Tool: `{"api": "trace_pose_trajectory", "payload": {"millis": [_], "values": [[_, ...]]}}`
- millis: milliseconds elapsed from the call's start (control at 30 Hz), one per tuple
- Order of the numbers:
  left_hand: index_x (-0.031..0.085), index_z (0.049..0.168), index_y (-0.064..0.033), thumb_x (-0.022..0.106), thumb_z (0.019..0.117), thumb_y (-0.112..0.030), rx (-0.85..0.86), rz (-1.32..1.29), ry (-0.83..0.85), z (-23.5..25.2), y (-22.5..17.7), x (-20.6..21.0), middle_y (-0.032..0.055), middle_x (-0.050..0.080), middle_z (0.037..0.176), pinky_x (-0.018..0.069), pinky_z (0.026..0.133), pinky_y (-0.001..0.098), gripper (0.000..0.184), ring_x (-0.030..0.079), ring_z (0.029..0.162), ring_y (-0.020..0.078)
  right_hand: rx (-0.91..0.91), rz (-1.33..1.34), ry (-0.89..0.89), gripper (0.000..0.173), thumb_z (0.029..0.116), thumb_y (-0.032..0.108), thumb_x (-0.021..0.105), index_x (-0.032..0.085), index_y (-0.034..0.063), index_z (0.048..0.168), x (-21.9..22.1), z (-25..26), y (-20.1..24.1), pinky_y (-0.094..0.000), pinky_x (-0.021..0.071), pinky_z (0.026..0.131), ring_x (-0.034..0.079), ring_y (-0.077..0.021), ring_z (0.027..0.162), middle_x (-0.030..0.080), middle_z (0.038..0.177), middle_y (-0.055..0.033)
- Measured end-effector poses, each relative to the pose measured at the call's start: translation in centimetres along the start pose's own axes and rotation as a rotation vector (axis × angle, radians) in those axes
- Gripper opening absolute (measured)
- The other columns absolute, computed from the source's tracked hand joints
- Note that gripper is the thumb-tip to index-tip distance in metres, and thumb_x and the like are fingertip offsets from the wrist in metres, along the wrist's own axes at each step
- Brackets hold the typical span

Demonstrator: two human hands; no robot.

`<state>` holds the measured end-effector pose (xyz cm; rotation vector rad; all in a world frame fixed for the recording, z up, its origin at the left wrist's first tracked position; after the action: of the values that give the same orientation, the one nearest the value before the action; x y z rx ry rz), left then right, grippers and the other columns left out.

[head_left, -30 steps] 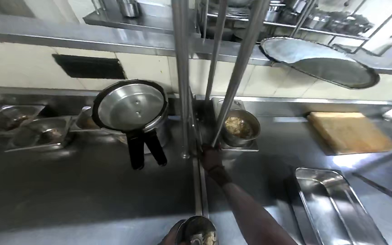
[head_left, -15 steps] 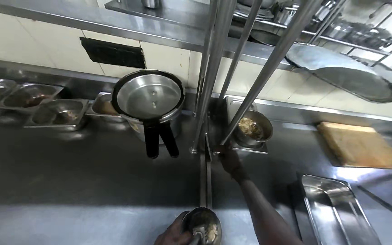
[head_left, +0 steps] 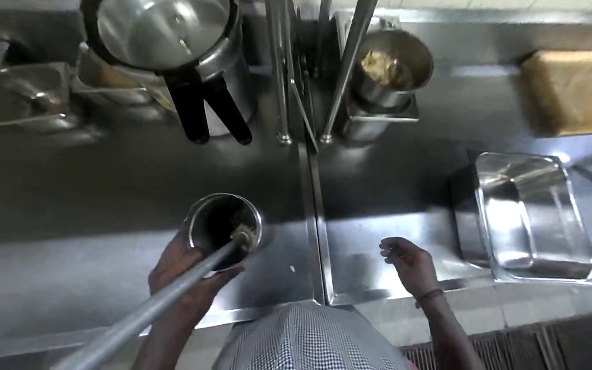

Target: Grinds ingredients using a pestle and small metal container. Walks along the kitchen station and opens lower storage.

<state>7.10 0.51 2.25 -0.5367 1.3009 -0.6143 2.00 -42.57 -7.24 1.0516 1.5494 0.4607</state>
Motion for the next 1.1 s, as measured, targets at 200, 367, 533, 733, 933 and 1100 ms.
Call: {"api": "trace_pose_trajectory", "payload": {"millis": [200, 367, 533, 733, 933, 1100], "values": [[0.069, 0.088, -0.0018, 0.090, 0.0655, -0.035, -0.065, 0.060, -0.036, -1.0, 1.9, -2.1, 0.0175, 0.067, 0.114, 0.0504, 0.095, 0.0509, 0.045, 0.063, 0.111, 0.0291, -0.277, -0.219, 0.248, 0.016, 0.0963, 0.014, 0.067, 0.076, 0.0068, 0.107, 9.6, -3.6, 4.9, -0.0418, 0.0614, 0.086, 0.072, -0.0217, 0.093, 0.073, 0.104, -0.0095], [0.068, 0.085, -0.0004, 0.091, 0.0617, -0.031, -0.134, 0.039, -0.028, -2.6, 2.8, -3.0, 0.0206, 0.065, 0.120, 0.0490, 0.097, 0.0532, 0.045, 0.061, 0.115, 0.0324, -0.401, -0.507, 0.490, 0.025, 0.0977, 0.012, 0.064, 0.072, 0.0079, 0.121, 18.7, -2.8, 10.1, -0.0479, 0.0561, 0.097, 0.066, -0.0319, 0.114, 0.068, 0.122, -0.0153], [0.069, 0.087, -0.0007, 0.087, 0.0613, -0.043, -0.088, 0.004, 0.032, -3.9, 3.2, -3.2, 0.0209, 0.067, 0.120, 0.0506, 0.096, 0.0515, 0.052, 0.064, 0.113, 0.0312, -0.294, -0.707, 0.604, 0.029, 0.0955, 0.004, 0.063, 0.068, 0.0059, 0.124, 20.8, -3.0, 13.0, -0.0536, 0.0571, 0.089, 0.066, -0.0377, 0.111, 0.065, 0.122, -0.0197], [0.076, 0.089, -0.0091, 0.089, 0.0675, -0.038, 0.075, -0.201, 0.167, -5.1, 3.6, -1.1, 0.0156, 0.065, 0.133, 0.0545, 0.100, 0.0461, 0.038, 0.063, 0.122, 0.0270, -0.148, -0.463, 0.485, 0.020, 0.0961, 0.007, 0.062, 0.073, 0.0041, 0.113, 15.9, -3.7, 12.3, -0.0536, 0.0539, 0.096, 0.067, -0.0337, 0.110, 0.070, 0.116, -0.0169], [0.077, 0.092, -0.0176, 0.086, 0.0767, -0.040, 0.283, -0.315, 0.309, -4.6, 2.4, 3.0, 0.0098, 0.061, 0.142, 0.0572, 0.101, 0.0409, 0.028, 0.062, 0.127, 0.0191, -0.455, 0.084, -0.028, 0.013, 0.0846, -0.002, 0.067, 0.072, 0.0094, 0.090, 7.3, -6.9, 17.3, -0.0272, 0.0614, 0.064, 0.067, -0.0094, 0.073, 0.069, 0.093, -0.0001], [0.076, 0.088, -0.0145, 0.090, 0.0742, -0.035, 0.308, -0.209, 0.413, -3.5, -2.4, 6.0, 0.0112, 0.059, 0.144, 0.0601, 0.092, 0.0453, 0.029, 0.068, 0.118, 0.0216, -0.698, -0.141, -0.007, 0.023, 0.0877, 0.001, 0.062, 0.076, 0.0126, 0.102, 5.8, -7.8, 20.3, -0.0306, 0.0587, 0.092, 0.066, -0.0119, 0.110, 0.070, 0.117, -0.0002]]}}
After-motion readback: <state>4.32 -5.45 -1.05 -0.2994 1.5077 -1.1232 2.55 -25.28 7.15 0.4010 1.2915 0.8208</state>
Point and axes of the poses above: each hand's wrist, its own z-axis towards the middle knuckle, its own x-axis out of the palm, y = z × x, the point moved 5 cm from there along z, towards the middle knuckle
